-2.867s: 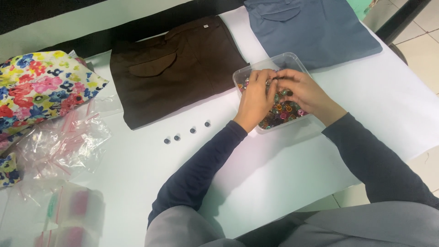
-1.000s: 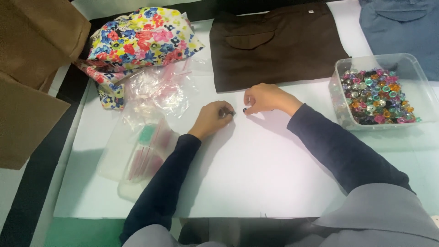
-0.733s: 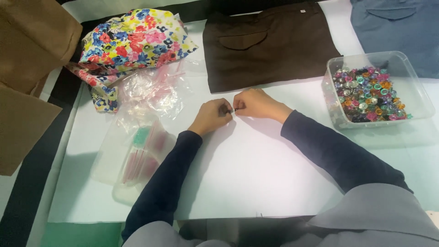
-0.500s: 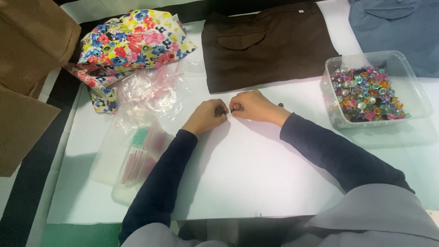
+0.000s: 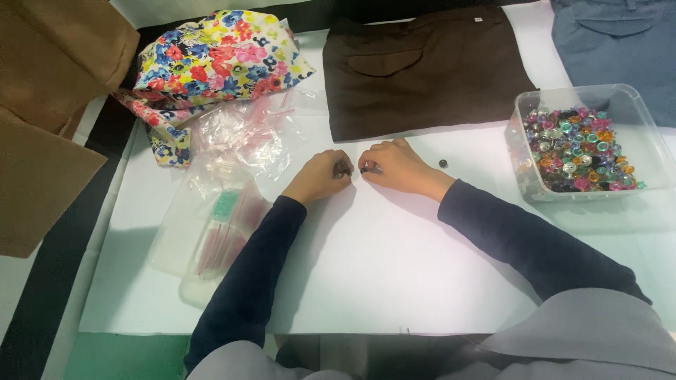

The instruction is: Sorting small colorful buttons from a container and placing them into small plastic bags on a white work surface.

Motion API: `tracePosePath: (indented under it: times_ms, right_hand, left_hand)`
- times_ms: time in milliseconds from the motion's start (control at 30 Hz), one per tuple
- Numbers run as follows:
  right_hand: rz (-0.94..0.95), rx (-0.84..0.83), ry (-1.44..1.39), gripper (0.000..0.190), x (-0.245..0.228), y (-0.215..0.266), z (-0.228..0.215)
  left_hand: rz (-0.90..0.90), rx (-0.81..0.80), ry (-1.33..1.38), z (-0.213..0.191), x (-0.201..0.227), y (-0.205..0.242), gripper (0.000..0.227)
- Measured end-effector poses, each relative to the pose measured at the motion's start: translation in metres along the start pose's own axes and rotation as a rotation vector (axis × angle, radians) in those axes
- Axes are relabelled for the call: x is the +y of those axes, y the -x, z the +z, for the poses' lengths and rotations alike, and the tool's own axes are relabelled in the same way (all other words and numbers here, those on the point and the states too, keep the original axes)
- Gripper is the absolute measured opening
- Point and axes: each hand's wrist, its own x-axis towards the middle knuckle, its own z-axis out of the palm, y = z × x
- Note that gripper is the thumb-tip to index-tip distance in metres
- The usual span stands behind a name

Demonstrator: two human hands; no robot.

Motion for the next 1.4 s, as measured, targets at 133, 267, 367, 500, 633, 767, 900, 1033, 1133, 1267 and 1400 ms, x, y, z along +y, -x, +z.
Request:
tracePosePath:
  times_ms: [133, 267, 367, 500, 633, 767, 900, 1033, 1133, 1267, 1400]
  right_hand:
    - [0.001, -0.001, 0.010, 0.023, 0.003, -0.001, 0.005]
    - [0.002, 0.002, 0.020, 0.023, 0.003, 0.000, 0.004]
    - [-0.002, 0.009, 0.021, 0.024, 0.003, 0.001, 0.005]
    - [0.001, 0.007, 0.019, 0.025, 0.002, 0.001, 0.003]
    - [0.001, 0.000, -0.037, 0.028, 0.003, 0.002, -0.007]
    - [-0.009, 0.101, -0.115, 0.026, 0.004, 0.008, -0.035]
    - [0.028, 0.196, -0.209, 0.027, 0.021, 0.011, -0.050]
    - [0.087, 0.256, -0.217, 0.029, 0.025, 0.034, -0.077]
    - [0.124, 0.352, -0.130, 0.026, 0.030, 0.057, -0.096]
    - [0.228, 0.401, -0.011, 0.026, 0.044, 0.093, -0.121]
    - [0.438, 0.308, 0.107, 0.026, 0.081, 0.133, -0.139]
  left_hand:
    - [0.000, 0.001, -0.015, 0.002, -0.007, -0.002, 0.026]
    - [0.006, -0.008, -0.035, 0.000, -0.006, -0.002, 0.027]
    - [0.002, -0.009, -0.048, -0.001, -0.005, -0.002, 0.030]
    - [-0.023, -0.026, -0.004, -0.006, 0.004, 0.002, 0.035]
    - [0.011, -0.021, -0.029, -0.004, -0.001, -0.002, 0.037]
    - [-0.008, 0.076, 0.051, -0.014, 0.012, -0.001, 0.033]
    - [0.056, 0.270, 0.115, -0.009, 0.012, -0.024, 0.024]
    - [0.105, 0.359, 0.195, -0.015, 0.053, -0.035, 0.023]
    - [0.252, 0.414, 0.279, -0.008, 0.090, -0.048, 0.020]
    - [0.427, 0.385, 0.370, 0.018, 0.137, -0.072, 0.015]
    - [0.679, 0.355, 0.415, 0.055, 0.184, -0.091, 0.016]
